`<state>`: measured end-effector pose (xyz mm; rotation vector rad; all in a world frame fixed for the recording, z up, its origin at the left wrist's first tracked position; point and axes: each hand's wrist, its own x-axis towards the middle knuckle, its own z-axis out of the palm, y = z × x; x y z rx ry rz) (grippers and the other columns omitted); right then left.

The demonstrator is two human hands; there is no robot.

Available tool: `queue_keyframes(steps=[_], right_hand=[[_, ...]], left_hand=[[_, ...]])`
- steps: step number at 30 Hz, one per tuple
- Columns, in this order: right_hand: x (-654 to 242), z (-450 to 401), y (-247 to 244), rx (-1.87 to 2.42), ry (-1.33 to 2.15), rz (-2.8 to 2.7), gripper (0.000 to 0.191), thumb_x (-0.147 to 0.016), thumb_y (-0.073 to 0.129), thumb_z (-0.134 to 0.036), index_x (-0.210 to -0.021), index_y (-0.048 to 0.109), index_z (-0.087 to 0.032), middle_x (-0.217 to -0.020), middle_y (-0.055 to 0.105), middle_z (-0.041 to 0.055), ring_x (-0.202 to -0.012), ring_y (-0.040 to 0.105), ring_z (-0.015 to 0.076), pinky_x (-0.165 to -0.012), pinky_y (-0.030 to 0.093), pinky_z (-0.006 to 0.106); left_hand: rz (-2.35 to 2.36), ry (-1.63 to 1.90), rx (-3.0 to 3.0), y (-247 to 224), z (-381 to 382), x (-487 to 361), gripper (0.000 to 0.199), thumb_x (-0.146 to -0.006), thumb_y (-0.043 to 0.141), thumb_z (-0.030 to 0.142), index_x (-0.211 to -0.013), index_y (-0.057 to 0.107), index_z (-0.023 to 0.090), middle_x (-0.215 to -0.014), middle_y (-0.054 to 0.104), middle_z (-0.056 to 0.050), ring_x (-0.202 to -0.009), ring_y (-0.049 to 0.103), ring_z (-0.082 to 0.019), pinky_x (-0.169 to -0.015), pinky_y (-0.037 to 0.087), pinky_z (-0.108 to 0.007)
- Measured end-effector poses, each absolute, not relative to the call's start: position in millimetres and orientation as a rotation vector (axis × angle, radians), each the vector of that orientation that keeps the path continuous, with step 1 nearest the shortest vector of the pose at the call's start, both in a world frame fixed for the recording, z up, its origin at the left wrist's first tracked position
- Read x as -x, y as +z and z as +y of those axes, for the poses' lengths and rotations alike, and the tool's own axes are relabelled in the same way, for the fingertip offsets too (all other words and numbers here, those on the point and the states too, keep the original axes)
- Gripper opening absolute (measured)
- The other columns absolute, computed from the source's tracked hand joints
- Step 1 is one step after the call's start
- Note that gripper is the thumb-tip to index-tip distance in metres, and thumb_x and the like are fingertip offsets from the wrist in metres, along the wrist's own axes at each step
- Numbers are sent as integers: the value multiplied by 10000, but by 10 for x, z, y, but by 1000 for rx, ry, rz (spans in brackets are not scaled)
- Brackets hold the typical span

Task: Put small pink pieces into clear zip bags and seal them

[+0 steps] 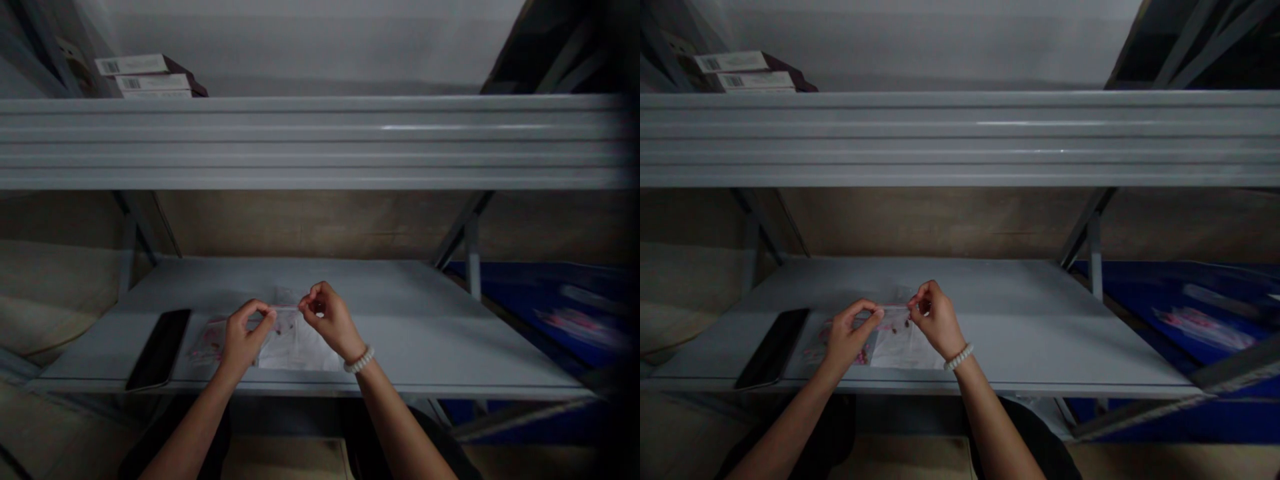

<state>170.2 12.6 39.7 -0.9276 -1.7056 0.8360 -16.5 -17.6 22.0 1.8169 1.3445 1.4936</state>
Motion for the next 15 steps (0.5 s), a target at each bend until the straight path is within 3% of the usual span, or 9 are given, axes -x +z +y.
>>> queue_keyframes(steps=[6,10,15], right_hand=[[-1639,30,521,1010,608,-1753,180,-745,532,-138,-832,391,-210,-732,615,-5,-553,465,96,-545,362,210],[-1574,-40,556,1046,500,-1800,131,-739,515,-125,-815,441,-202,-688,573,-15,-547,480,100,-536,353,205],[-1484,-91,509,1014,486,-1889,162,-708,519,-87,-810,461,-199,-706,577,-10,-583,513,108,-551,361,199]], left_hand=[[1412,1524,-2002,249,-197,204,83,-795,538,238,-845,555,174,-816,592,-26,-826,567,-174,-779,429,-278],[1429,1516,-2176,286,-239,174,319,-734,565,209,-1050,521,189,-991,587,-62,-962,542,-216,-875,415,-336],[1526,1405,-2384,328,-276,81,98,-762,561,191,-850,596,215,-933,610,-42,-919,540,-211,-868,389,-353]])
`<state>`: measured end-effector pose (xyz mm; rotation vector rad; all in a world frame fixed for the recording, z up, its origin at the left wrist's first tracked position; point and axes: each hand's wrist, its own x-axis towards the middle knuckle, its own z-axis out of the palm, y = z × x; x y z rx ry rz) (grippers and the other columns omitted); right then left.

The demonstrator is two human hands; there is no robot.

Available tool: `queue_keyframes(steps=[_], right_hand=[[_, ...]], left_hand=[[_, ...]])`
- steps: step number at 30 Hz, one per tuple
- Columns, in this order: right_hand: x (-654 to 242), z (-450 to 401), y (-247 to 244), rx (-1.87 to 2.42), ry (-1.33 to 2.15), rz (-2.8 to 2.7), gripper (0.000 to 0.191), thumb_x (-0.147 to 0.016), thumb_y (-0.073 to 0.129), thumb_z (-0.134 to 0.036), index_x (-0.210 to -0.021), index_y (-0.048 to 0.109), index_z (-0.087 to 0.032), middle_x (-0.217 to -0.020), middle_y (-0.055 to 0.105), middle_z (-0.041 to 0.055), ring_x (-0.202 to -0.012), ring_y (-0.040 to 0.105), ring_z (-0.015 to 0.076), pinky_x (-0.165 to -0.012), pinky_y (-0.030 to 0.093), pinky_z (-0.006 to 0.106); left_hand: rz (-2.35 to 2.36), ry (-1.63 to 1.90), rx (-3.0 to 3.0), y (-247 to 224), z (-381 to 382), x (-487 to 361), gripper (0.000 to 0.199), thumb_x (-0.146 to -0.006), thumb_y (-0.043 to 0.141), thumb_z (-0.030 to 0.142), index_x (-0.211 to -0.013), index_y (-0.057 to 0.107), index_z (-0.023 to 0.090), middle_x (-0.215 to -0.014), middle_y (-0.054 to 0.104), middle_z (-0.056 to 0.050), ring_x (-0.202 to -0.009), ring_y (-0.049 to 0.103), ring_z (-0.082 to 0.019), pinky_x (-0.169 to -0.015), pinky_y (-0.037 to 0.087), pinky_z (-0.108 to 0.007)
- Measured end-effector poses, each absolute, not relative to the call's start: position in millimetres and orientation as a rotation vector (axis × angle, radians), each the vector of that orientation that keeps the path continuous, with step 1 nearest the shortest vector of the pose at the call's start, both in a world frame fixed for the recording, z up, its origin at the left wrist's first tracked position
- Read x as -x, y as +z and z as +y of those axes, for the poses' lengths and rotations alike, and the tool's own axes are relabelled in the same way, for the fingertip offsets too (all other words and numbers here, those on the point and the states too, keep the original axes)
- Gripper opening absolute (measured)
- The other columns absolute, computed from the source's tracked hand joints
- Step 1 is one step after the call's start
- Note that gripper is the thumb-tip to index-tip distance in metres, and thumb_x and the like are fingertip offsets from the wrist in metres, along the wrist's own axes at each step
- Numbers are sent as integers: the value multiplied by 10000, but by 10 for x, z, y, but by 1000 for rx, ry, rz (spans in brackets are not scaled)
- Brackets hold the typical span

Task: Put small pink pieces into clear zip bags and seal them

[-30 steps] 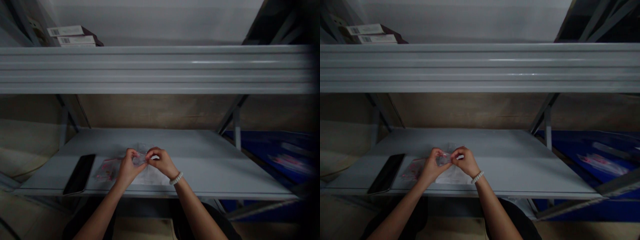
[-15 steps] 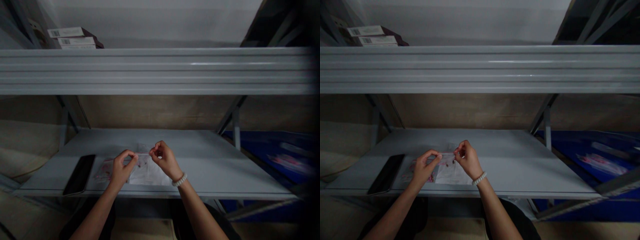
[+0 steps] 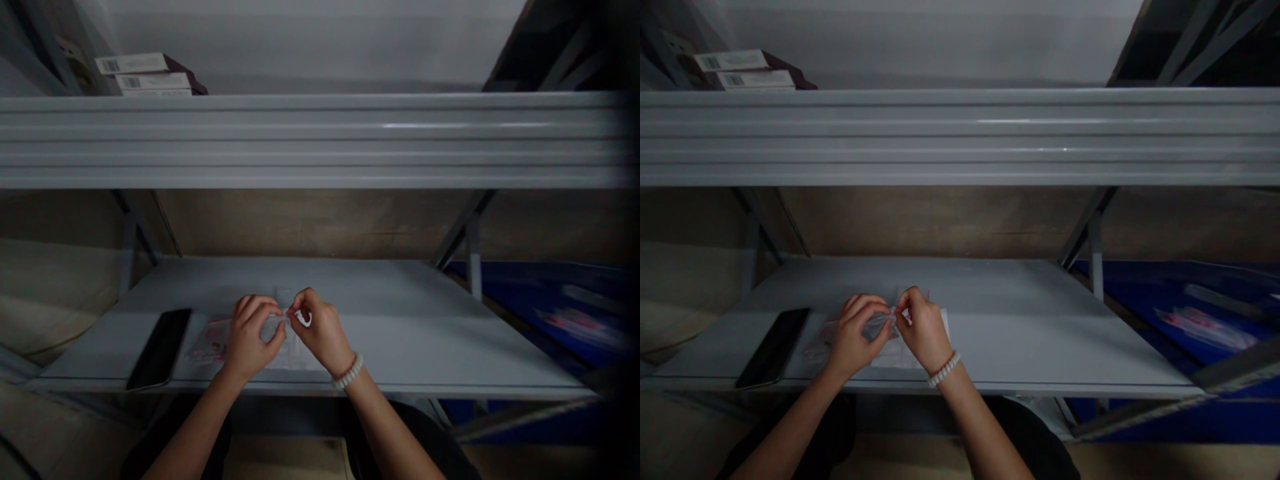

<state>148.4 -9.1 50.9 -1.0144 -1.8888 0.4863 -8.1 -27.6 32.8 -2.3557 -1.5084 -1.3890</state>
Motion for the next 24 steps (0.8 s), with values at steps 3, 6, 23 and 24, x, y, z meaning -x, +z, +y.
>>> queue_keyframes(steps=[3,6,23,24], right_hand=[[-1461,-106,501,1020,487,-1898,156,-711,518,-83,-797,459,-199,-682,562,-17,-570,509,105,-547,355,196],[-1482,-100,521,1022,506,-1896,140,-721,532,-98,-783,458,-199,-666,549,-27,-549,495,98,-536,346,193],[-1417,-39,534,918,529,-1861,75,-749,503,-120,-784,494,-186,-678,510,-19,-585,465,96,-563,364,201],[-1397,-35,534,901,554,-1854,82,-756,502,-122,-811,513,-181,-694,527,-14,-598,477,96,-573,374,201]], left_hand=[[-1498,-1360,2343,322,-267,49,73,-786,536,167,-803,592,210,-914,619,-36,-905,539,-204,-851,383,-351],[-1466,-1346,2351,318,-255,60,79,-812,527,171,-826,597,207,-913,627,-33,-909,535,-202,-844,375,-352],[-1699,-1695,2251,316,-174,368,98,-755,633,222,-658,643,215,-689,638,10,-717,572,-159,-708,430,-280],[-1704,-1720,2233,316,-176,390,110,-749,627,202,-640,639,213,-677,636,14,-710,574,-157,-702,430,-276]])
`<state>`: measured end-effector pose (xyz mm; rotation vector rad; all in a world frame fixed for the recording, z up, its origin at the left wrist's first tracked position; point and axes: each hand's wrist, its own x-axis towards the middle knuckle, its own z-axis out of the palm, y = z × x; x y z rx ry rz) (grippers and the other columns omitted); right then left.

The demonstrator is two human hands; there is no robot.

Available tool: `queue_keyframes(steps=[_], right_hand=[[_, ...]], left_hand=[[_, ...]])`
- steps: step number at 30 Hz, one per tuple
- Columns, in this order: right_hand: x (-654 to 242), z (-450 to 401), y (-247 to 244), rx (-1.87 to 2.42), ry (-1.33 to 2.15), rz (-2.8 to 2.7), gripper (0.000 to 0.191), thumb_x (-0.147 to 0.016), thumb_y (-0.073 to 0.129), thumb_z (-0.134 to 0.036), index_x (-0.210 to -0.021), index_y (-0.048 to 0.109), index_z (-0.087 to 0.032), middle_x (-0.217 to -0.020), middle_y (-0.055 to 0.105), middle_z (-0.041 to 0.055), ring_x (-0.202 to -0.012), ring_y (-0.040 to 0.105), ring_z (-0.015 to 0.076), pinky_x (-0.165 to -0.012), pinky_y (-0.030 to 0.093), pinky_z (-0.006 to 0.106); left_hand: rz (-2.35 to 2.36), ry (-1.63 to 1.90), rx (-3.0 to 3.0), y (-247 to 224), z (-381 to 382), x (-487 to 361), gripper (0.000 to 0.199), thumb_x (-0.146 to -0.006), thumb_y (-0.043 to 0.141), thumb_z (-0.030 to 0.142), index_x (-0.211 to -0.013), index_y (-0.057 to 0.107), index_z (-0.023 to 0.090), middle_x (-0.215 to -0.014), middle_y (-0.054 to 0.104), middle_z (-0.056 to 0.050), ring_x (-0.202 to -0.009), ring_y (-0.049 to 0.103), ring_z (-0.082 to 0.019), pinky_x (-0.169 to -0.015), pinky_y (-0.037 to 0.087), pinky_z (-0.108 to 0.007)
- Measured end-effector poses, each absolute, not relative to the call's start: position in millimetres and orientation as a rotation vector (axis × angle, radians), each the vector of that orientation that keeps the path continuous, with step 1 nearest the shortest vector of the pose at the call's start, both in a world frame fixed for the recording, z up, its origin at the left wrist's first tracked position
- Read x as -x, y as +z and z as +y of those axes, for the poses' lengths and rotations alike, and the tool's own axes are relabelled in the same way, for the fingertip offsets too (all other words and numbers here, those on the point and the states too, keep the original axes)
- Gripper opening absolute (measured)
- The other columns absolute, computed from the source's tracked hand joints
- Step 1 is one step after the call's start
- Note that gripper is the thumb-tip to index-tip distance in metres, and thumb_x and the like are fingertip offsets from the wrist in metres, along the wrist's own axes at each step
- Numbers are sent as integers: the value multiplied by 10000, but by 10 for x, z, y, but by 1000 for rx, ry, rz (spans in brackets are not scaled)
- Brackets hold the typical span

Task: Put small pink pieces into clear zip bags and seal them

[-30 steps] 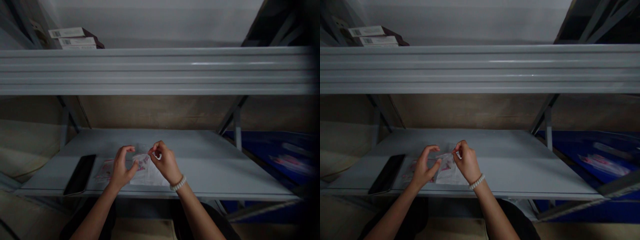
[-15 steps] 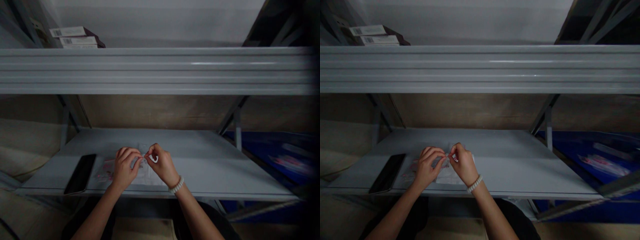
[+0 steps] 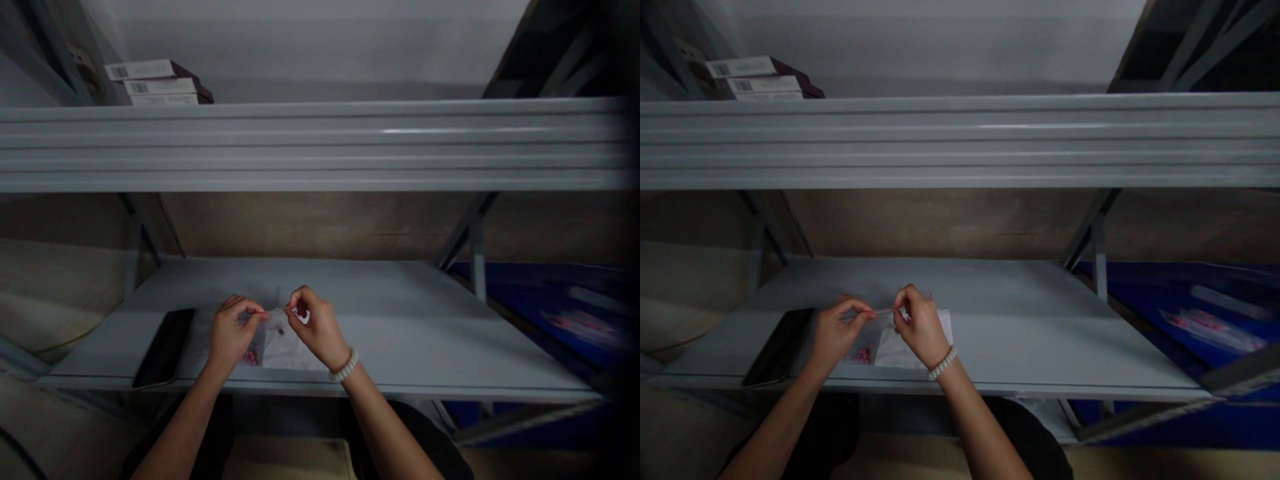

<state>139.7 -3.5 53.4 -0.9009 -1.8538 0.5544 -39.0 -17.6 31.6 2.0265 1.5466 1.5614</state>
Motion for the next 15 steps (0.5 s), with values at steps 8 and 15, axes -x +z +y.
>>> queue_keyframes(steps=[8,15], right_hand=[[-1208,55,389,878,879,-1801,137,-783,571,-272,-749,645,-162,-677,588,19,-626,522,113,-561,401,207],[-984,153,202,972,1245,-1499,148,-667,585,-240,-541,591,-160,-464,491,-31,-427,407,78,-418,304,192]], left_hand=[[1531,1526,-1822,335,-195,571,106,-730,653,282,-684,653,187,-689,642,3,-690,594,-149,-680,454,-247],[1437,1371,-1659,224,-110,790,136,-707,625,303,-717,667,174,-702,674,-24,-675,622,-157,-641,481,-240]])
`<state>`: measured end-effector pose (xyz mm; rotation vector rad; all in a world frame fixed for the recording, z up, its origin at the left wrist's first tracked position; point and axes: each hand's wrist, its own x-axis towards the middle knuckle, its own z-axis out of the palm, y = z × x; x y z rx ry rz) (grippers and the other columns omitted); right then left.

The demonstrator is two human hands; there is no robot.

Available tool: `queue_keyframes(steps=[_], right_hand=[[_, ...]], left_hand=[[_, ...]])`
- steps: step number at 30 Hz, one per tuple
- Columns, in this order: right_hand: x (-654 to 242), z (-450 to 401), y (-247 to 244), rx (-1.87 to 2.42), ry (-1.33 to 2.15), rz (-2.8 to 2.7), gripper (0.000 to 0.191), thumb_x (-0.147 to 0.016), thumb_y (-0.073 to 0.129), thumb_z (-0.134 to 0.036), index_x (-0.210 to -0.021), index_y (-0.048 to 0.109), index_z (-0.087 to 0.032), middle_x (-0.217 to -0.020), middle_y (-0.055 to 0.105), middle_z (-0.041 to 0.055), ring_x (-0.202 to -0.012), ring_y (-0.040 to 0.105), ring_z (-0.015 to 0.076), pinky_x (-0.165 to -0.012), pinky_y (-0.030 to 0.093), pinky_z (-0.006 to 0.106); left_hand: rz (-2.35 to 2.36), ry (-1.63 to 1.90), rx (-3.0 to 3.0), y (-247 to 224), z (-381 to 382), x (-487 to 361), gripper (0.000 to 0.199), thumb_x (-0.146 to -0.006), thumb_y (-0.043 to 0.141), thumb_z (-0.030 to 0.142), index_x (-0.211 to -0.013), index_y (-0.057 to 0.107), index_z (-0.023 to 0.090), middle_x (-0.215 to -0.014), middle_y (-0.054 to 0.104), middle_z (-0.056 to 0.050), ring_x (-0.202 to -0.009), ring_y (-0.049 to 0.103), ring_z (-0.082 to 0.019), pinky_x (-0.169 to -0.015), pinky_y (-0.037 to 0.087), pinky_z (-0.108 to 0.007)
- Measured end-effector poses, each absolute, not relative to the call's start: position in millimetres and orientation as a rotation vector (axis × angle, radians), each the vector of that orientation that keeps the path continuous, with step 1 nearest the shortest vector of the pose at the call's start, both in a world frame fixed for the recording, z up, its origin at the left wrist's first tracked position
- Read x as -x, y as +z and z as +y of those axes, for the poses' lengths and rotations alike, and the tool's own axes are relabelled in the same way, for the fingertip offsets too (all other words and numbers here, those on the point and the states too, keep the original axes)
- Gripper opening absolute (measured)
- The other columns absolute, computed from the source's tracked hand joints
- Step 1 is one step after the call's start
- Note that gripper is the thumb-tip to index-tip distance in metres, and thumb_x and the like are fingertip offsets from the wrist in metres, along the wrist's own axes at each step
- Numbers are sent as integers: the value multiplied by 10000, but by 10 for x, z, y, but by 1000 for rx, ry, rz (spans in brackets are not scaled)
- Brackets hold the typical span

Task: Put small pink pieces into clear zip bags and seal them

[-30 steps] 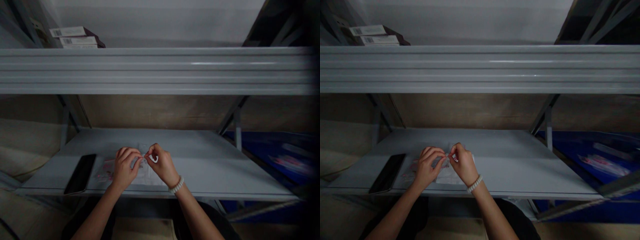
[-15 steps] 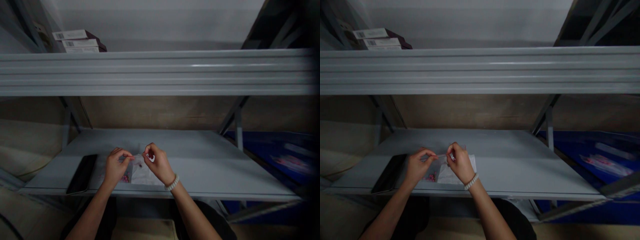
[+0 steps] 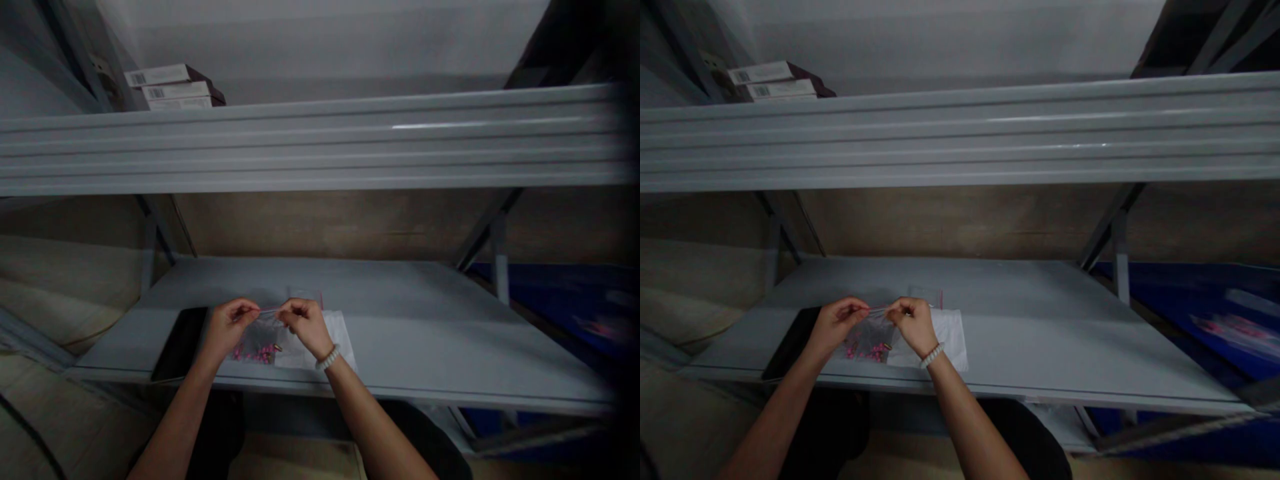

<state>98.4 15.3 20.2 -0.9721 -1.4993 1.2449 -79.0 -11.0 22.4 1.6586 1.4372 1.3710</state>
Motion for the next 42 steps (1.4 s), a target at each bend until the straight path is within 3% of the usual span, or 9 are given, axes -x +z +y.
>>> queue_keyframes(steps=[6,16,22,26,29,34,38,42], right_hand=[[-857,266,-99,1094,1502,-1355,120,-644,571,-233,-575,618,-146,-439,515,-28,-346,360,68,-368,249,202],[-865,355,-354,1143,1051,-1803,256,-775,514,-219,-572,648,-139,-490,562,11,-489,483,111,-477,331,204],[-1013,368,-177,1179,960,-1845,252,-784,473,-188,-786,718,-129,-595,647,33,-514,533,130,-500,380,215],[-1351,484,-21,1286,849,-1809,319,-778,439,-153,-962,695,-106,-766,695,67,-621,597,147,-604,453,236],[-1580,565,-20,1370,619,-1949,385,-743,427,-78,-1035,675,-116,-937,695,90,-831,615,178,-791,457,272],[-1632,579,-225,1441,335,-2283,514,-726,517,-119,-1238,547,-156,-1265,558,111,-1231,416,258,-987,349,377],[-1585,541,-297,1416,320,-2327,501,-762,522,-179,-1263,512,-164,-1277,546,115,-1277,371,260,-1025,309,410],[-1628,541,-267,1349,385,-2214,500,-702,484,-75,-1184,578,-169,-1203,599,97,-1215,444,237,-1022,331,379]], left_hand=[[1569,1189,-1722,39,46,877,143,-721,577,273,-713,677,172,-680,683,-37,-642,633,-166,-596,478,-242],[1790,976,-1987,-73,176,805,217,-723,534,13,-769,678,169,-822,665,-50,-731,617,-142,-712,467,-253],[1952,803,-2097,-77,184,807,327,-696,539,-35,-885,695,182,-914,663,-67,-857,607,-172,-818,446,-274],[2082,765,-2110,-48,236,782,317,-729,560,5,-965,688,173,-1007,657,-91,-947,592,-203,-895,421,-307],[2050,754,-2192,2,328,631,315,-764,558,42,-1026,670,176,-1064,645,-83,-1012,565,-208,-940,403,-321],[1839,653,-2369,-21,496,154,354,-793,568,91,-1115,639,219,-1135,640,-39,-1082,537,-187,-973,397,-293],[1856,607,-2367,-134,584,-118,381,-809,531,79,-1152,624,216,-1225,598,-65,-1101,551,-200,-950,418,-296],[2000,595,-2277,-187,628,-202,263,-820,505,94,-955,709,190,-963,694,-118,-872,652,-237,-782,486,-326]])
